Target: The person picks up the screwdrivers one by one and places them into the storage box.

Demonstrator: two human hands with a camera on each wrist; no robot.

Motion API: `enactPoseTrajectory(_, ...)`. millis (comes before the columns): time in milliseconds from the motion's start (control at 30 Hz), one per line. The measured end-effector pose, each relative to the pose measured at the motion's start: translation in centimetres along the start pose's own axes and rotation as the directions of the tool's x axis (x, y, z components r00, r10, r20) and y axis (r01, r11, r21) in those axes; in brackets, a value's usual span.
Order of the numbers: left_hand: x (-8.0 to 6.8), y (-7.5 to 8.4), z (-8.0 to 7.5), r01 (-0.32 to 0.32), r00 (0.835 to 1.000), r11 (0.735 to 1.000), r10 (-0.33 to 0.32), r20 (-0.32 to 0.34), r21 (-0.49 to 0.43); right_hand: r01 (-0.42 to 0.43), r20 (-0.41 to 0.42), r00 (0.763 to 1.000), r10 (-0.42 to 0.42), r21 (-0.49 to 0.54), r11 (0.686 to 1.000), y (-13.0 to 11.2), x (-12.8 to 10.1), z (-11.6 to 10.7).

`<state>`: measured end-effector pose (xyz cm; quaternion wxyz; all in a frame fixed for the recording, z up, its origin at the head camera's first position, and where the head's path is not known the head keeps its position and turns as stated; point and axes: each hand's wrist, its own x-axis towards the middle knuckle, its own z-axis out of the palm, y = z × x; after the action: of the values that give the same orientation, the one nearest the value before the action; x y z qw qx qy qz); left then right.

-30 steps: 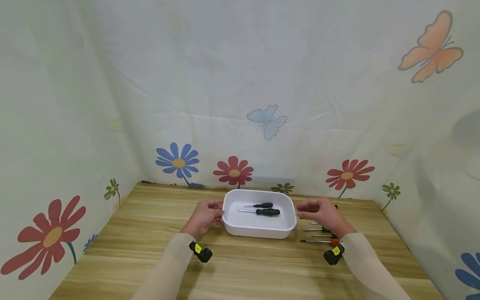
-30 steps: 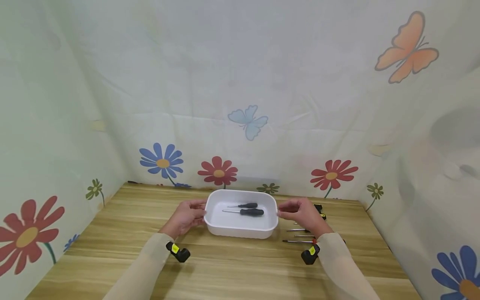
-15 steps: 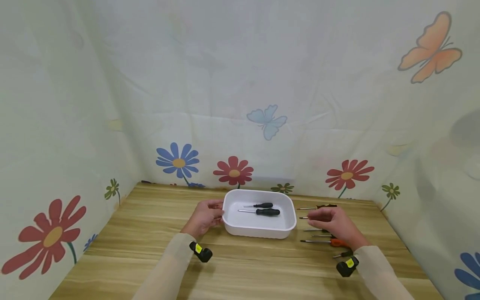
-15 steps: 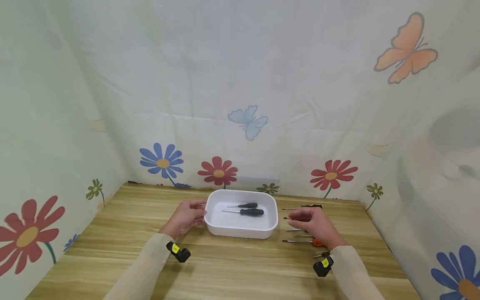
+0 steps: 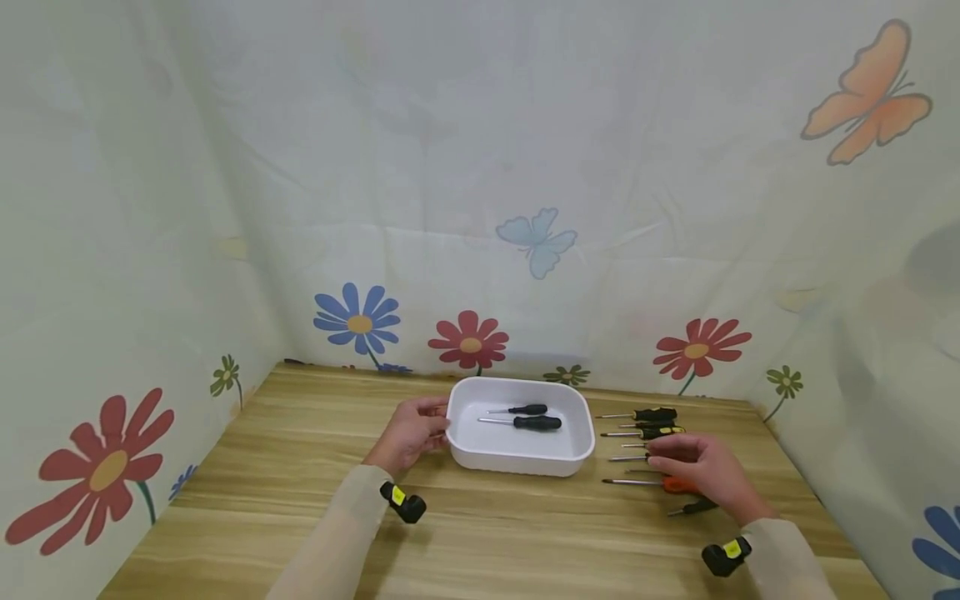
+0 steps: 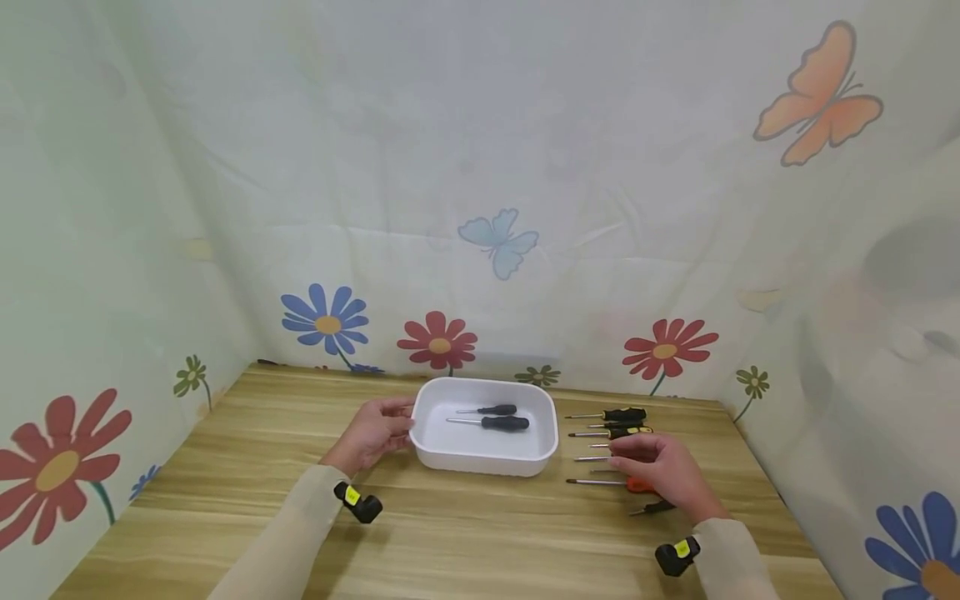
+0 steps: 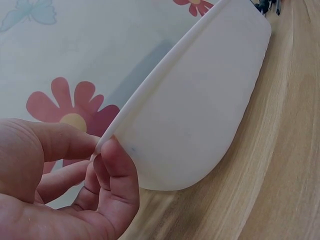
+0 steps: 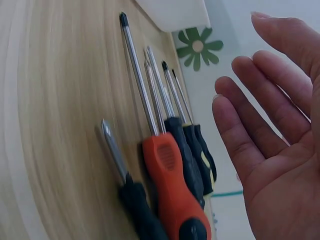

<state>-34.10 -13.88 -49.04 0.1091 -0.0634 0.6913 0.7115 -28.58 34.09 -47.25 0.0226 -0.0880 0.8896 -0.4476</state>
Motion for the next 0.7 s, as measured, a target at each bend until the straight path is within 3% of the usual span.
enactPoseTrajectory(267, 0.0, 0.0, -0.1, -0.001, 1.000, 1.000, 0.001, 0.004, 0.001, 0.025, -0.031, 0.999, -0.023, 0.056, 0.998, 1.1, -1.4, -1.0)
enactPoseTrajectory(700, 0.1, -0.1, -0.1, 0.001, 1.000, 1.000, -0.001, -0.005, 0.002, -0.030, 0.001, 1.000, 0.030, -0.018, 0.999, 2.7, -3.5, -2.2)
